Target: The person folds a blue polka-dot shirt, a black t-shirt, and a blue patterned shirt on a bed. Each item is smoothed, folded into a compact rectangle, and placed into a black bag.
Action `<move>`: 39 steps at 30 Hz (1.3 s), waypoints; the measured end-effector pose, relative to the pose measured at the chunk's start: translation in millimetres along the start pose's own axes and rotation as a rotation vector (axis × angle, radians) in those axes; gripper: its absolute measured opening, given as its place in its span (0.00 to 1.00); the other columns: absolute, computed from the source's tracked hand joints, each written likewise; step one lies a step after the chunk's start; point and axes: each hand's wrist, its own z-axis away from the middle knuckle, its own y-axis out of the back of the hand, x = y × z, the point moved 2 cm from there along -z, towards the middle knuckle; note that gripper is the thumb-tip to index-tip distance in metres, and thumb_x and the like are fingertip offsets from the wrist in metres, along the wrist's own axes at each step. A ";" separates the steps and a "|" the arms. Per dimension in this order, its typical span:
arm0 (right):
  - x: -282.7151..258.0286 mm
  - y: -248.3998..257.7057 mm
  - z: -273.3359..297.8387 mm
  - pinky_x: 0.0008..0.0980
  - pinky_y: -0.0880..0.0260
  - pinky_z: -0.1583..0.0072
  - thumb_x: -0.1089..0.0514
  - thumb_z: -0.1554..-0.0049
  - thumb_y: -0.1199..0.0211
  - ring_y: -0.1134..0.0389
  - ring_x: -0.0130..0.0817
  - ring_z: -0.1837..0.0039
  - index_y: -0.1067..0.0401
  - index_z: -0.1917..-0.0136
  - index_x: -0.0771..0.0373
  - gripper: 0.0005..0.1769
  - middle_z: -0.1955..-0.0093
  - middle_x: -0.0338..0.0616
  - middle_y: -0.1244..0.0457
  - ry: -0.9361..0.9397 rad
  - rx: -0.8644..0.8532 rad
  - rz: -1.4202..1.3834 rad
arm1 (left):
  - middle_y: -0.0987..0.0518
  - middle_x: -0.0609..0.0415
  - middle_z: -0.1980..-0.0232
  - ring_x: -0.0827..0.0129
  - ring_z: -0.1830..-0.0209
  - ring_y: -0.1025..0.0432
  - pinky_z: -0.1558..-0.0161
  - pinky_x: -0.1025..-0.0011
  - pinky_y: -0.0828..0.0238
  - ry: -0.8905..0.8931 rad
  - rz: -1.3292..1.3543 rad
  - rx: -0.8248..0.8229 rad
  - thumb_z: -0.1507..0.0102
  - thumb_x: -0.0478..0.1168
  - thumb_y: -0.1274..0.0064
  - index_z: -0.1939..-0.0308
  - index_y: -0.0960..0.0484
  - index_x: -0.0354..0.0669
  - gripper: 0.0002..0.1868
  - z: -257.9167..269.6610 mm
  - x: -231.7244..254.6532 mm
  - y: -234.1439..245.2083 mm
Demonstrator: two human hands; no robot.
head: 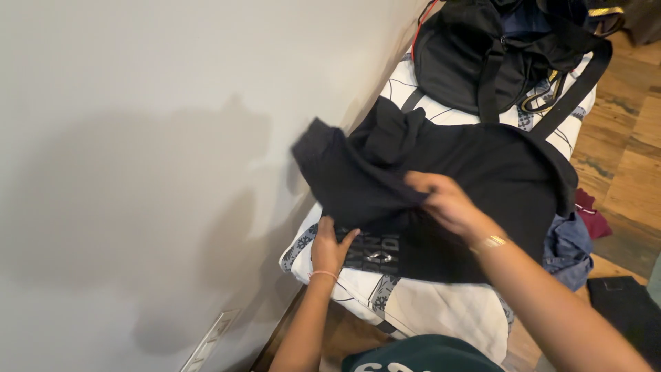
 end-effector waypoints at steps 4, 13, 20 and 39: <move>-9.6 64.9 102.7 0.50 0.29 0.34 0.67 0.40 0.49 0.32 0.43 0.37 0.32 0.39 0.63 0.16 0.39 0.51 0.35 -0.336 0.701 0.129 | 0.22 0.48 0.54 0.47 0.56 0.25 0.57 0.56 0.28 0.022 -0.032 -0.080 0.43 0.44 0.34 0.54 0.22 0.42 0.18 6.4 -0.2 -2.5; -29.3 80.0 207.6 0.49 0.38 0.35 0.46 0.35 0.52 0.32 0.44 0.34 0.35 0.29 0.62 0.27 0.31 0.54 0.34 -0.435 0.952 0.265 | 0.24 0.49 0.50 0.52 0.48 0.31 0.48 0.56 0.37 -0.397 -0.183 -0.058 0.54 0.29 0.38 0.48 0.23 0.42 0.29 -9.0 52.5 19.6; -40.7 24.1 177.1 0.40 0.29 0.38 0.47 0.66 0.16 0.31 0.47 0.38 0.40 0.31 0.61 0.56 0.39 0.57 0.35 -0.551 0.502 1.227 | 0.24 0.54 0.56 0.60 0.51 0.30 0.43 0.60 0.38 -0.704 -0.295 -0.197 0.44 0.29 0.48 0.46 0.21 0.45 0.21 -7.9 74.0 -3.8; -92.7 191.4 293.8 0.30 0.31 0.52 0.57 0.32 0.47 0.30 0.35 0.53 0.28 0.35 0.63 0.16 0.52 0.46 0.32 -0.081 0.503 -0.519 | 0.30 0.56 0.68 0.59 0.58 0.31 0.45 0.59 0.39 -0.717 -0.290 -0.313 0.51 0.28 0.44 0.73 0.26 0.47 0.10 -10.3 27.0 11.3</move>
